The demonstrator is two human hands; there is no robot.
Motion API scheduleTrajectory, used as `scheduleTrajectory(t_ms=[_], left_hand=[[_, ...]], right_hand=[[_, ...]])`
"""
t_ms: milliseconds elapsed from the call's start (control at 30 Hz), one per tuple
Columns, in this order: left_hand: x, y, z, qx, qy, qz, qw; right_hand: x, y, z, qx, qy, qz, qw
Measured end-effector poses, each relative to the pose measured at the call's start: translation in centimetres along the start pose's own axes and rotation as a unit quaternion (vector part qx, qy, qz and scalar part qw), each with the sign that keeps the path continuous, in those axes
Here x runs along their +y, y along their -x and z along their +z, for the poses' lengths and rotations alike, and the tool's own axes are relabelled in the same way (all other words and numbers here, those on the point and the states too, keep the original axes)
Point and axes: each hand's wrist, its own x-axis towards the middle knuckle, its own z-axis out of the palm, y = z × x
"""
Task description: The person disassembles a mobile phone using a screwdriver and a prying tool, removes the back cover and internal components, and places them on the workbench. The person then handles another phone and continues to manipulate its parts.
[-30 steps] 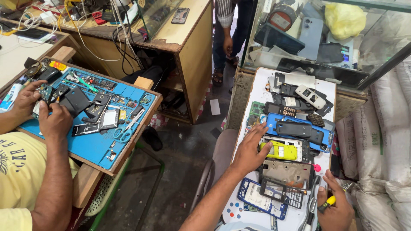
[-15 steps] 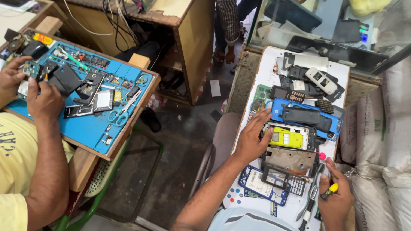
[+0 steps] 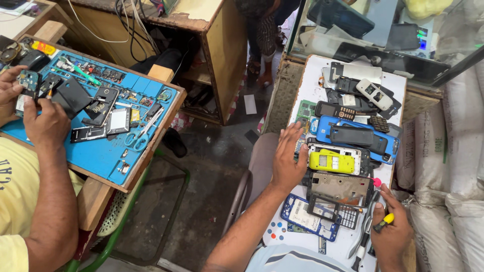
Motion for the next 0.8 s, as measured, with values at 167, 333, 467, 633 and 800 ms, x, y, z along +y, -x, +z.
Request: scheduleTrajectory(t_ms=[167, 333, 467, 633, 800], left_hand=[[-0.9, 0.3, 0.8, -0.041, -0.001, -0.057, 0.998], [-1.1, 0.4, 0.9, -0.057, -0.007, -0.061, 0.997], [-1.2, 0.4, 1.0, -0.063, -0.010, -0.064, 0.996], [-1.2, 0.4, 1.0, -0.072, -0.019, -0.060, 0.995], [-1.2, 0.3, 0.9, -0.072, -0.019, -0.057, 0.996]], right_hand=[[-0.6, 0.0, -0.2, -0.002, 0.027, -0.006, 1.000], [-1.2, -0.4, -0.2, -0.004, 0.056, -0.009, 0.998], [-1.3, -0.5, -0.2, -0.006, 0.044, -0.026, 0.999], [-1.3, -0.5, -0.2, -0.008, 0.036, -0.028, 0.999], [-1.4, -0.4, -0.2, -0.006, 0.023, -0.020, 1.000]])
